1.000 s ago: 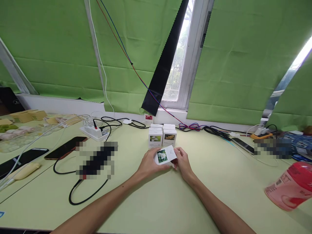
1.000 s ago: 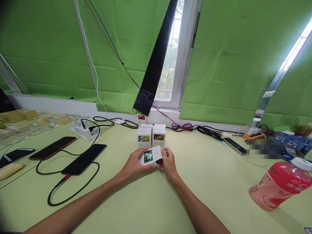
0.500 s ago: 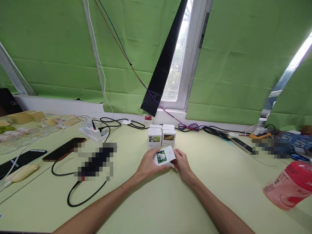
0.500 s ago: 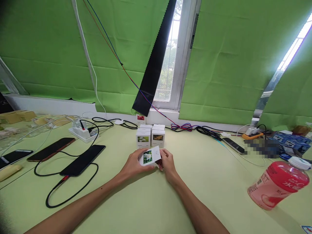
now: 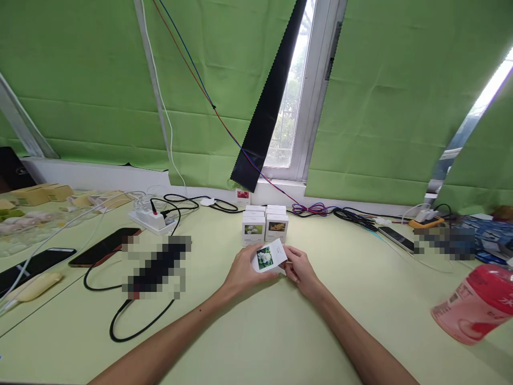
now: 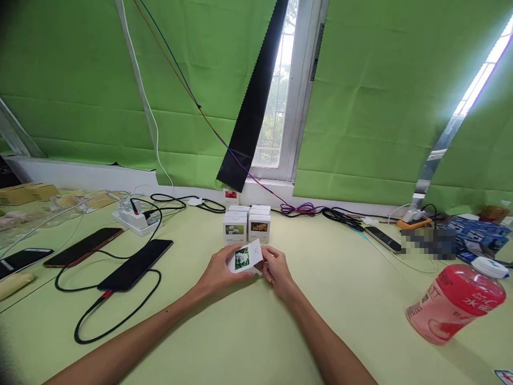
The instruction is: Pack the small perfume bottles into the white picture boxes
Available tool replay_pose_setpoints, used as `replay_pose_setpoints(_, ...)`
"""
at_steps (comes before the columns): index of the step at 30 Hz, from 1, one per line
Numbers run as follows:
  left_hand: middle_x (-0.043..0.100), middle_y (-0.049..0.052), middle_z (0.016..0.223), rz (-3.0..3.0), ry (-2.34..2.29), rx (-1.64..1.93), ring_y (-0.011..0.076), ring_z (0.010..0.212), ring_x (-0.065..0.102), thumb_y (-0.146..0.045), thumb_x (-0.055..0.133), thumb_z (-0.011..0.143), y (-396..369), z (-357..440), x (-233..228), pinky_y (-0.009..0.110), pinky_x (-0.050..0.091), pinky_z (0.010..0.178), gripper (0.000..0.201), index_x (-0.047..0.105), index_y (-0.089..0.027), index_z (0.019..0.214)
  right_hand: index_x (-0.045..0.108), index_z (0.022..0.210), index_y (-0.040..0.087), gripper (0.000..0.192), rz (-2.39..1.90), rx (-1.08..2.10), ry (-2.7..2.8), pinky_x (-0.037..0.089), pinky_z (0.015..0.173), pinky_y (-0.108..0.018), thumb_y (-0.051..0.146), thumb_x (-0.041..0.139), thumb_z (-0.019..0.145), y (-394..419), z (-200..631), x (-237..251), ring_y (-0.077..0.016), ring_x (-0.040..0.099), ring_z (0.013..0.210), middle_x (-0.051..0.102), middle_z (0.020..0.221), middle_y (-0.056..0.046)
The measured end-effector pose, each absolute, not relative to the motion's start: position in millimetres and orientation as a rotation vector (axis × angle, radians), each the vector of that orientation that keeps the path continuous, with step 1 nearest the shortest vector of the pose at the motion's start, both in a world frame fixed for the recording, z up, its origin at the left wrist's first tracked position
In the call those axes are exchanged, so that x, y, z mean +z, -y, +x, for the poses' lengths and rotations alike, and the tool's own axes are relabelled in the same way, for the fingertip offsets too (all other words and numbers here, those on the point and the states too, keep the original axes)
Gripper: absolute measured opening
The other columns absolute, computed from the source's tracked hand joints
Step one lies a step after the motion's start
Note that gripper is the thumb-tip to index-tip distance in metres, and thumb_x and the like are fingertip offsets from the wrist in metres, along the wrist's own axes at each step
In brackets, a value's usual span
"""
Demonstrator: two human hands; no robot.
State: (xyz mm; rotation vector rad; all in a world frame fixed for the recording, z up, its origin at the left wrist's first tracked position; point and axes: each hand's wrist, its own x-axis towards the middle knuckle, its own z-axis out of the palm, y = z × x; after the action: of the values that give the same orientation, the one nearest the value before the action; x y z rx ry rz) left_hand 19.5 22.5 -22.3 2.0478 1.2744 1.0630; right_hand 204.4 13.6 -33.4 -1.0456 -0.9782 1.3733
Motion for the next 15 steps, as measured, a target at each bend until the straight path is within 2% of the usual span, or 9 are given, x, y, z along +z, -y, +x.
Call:
replay_pose_setpoints(4, 0.073, 0.006, 0.121, 2.035, -1.274, 1.060, 0.0315, 0.111, 0.067, -0.044, 0.088, 0.059, -22.4, 20.1, -21.3, 0.042, 0.057, 0.095, 0.071, 0.068, -0.025, 0.124, 0.068, 0.088, 0.016, 0.042, -1.036, 1.391, 0.969, 0.010, 0.032, -0.020, 0.055, 0.072, 0.072, -11.8, 203.3, -30.3, -0.0002, 0.026, 0.028, 0.058, 0.057, 0.005)
replay_pose_setpoints(8, 0.073, 0.005, 0.121, 2.039, -1.275, 1.065, 0.0316, 0.111, 0.068, -0.044, 0.088, 0.058, -22.5, 20.5, -21.6, 0.042, 0.057, 0.095, 0.071, 0.068, -0.025, 0.124, 0.066, 0.083, 0.016, 0.046, -1.077, 1.407, 0.944, 0.007, 0.031, -0.020, 0.060, 0.070, 0.073, -11.2, 201.5, -26.8, -0.0023, 0.031, 0.031, 0.060, 0.059, 0.002)
replay_pose_setpoints(15, 0.073, 0.006, 0.121, 2.056, -1.278, 1.061, 0.0319, 0.111, 0.068, -0.046, 0.088, 0.058, -24.3, 20.0, -23.8, 0.042, 0.057, 0.095, 0.073, 0.068, -0.024, 0.124, 0.059, 0.077, 0.017, 0.052, -1.122, 1.444, 0.937, 0.010, 0.029, -0.018, 0.068, 0.064, 0.080, -14.4, 202.1, -28.4, -0.0020, 0.027, 0.028, 0.059, 0.053, 0.003)
